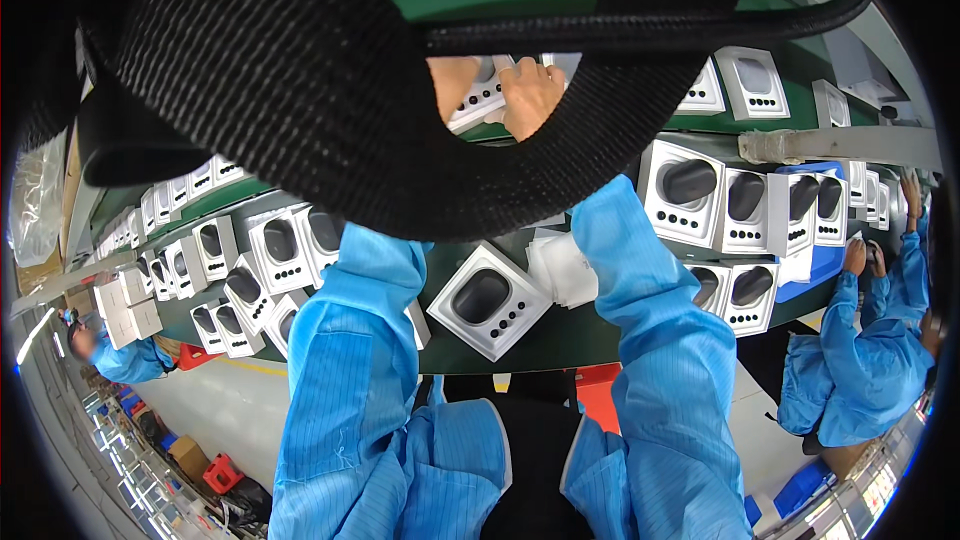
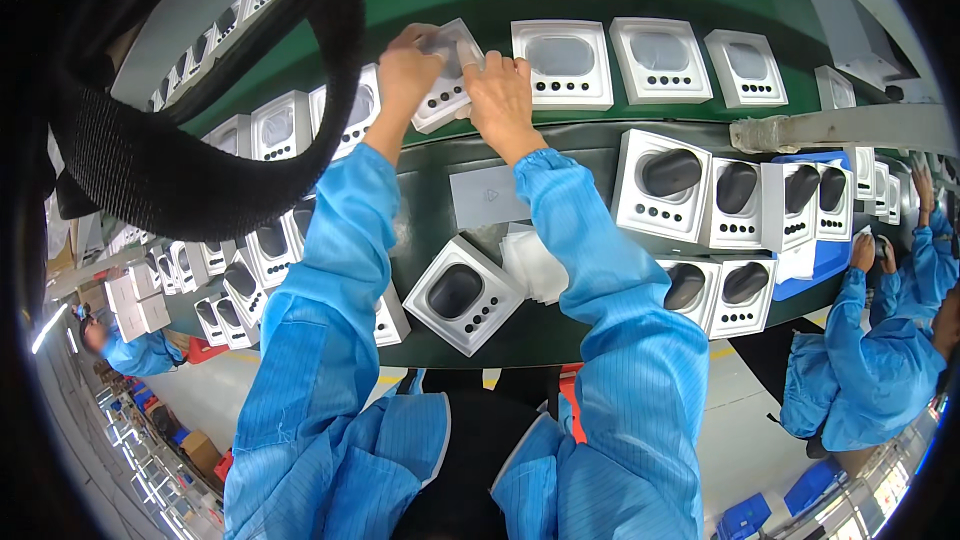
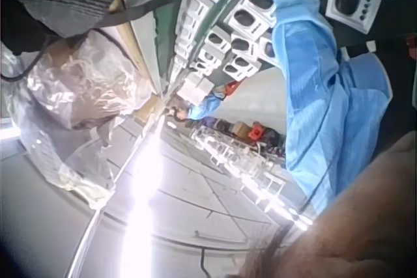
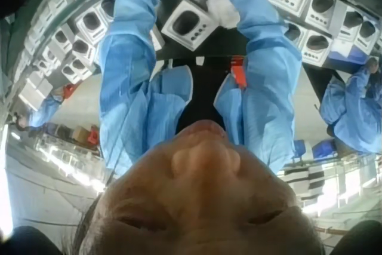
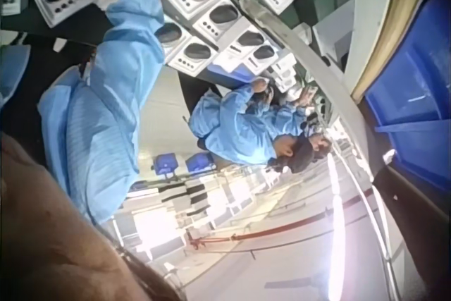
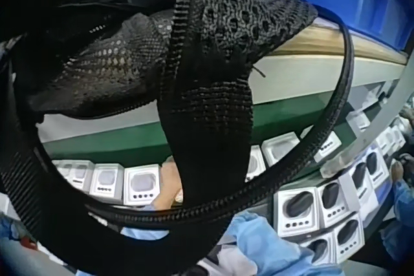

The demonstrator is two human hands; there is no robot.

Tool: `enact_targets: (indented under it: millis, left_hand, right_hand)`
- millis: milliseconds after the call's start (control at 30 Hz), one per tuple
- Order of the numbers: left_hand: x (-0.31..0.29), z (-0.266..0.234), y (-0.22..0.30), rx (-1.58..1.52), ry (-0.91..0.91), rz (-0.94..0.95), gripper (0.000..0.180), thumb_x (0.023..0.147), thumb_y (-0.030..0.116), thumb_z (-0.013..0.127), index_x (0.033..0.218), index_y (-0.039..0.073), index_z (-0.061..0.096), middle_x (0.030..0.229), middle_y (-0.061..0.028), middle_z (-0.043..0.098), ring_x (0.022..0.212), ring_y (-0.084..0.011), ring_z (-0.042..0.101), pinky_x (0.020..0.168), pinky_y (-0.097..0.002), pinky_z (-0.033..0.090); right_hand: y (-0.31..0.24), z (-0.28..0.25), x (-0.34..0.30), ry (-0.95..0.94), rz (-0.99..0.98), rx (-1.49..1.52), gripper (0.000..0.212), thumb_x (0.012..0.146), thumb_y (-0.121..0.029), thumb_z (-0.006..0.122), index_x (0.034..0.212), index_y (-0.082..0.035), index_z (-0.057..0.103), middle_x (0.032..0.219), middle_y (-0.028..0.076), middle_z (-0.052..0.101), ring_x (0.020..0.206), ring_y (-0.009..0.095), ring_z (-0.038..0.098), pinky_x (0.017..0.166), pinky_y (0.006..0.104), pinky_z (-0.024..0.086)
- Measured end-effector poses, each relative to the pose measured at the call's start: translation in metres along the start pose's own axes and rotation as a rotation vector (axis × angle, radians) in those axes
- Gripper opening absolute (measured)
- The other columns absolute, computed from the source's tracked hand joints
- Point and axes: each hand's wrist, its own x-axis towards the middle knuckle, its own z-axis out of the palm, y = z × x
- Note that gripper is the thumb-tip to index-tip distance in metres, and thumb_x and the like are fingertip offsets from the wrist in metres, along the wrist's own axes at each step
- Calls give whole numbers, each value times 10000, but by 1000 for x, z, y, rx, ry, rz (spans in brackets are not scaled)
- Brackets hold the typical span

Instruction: The person packs electronic cases by inserting each case into a protective sleeve by hand and placing the sleeved case into a packaging box on the conveyor line.

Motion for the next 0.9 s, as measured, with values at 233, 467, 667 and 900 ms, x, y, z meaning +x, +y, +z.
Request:
enact_targets:
  millis: [233, 467, 667, 900]
  left_hand:
    - [-7, -1, -117, -78, -374, -141, 387, 754, 63, 725, 1137, 72, 664, 896, -154, 654, 854, -269, 633, 791, -362, 494]
    - [-10, -9, -93, -8, -209, 212, 359, 748, 33, 700, 1102, 81, 675, 915, -165, 635, 910, -324, 609, 861, -375, 466]
    - [-13, -18, -102, 338, -262, 264, 331, 738, 30, 670, 1064, 87, 686, 1058, -159, 632, 1025, -343, 586, 902, -407, 453]
    - [-126, -15, 15, -383, -536, 23, 188, 747, 169, 755, 876, 70, 660, 763, -131, 644, 733, -314, 635, 649, -412, 486]
  right_hand:
    - [-16, 8, 2, -41, -6, 47, 785, 646, -249, 834, 1343, -87, 512, 915, 98, 576, 900, 259, 579, 828, 387, 365]
    - [-10, 17, 6, -94, 22, -71, 760, 671, -272, 813, 1341, -85, 506, 946, 104, 581, 921, 279, 572, 812, 402, 381]
    - [28, -59, -50, 274, 87, 508, 463, 773, -187, 734, 1188, -34, 599, 998, 168, 616, 872, 362, 607, 781, 432, 488]
    - [102, -123, -178, 237, 650, -113, 403, 813, -188, 719, 1176, -37, 631, 1086, 181, 609, 1003, 373, 565, 860, 445, 442]
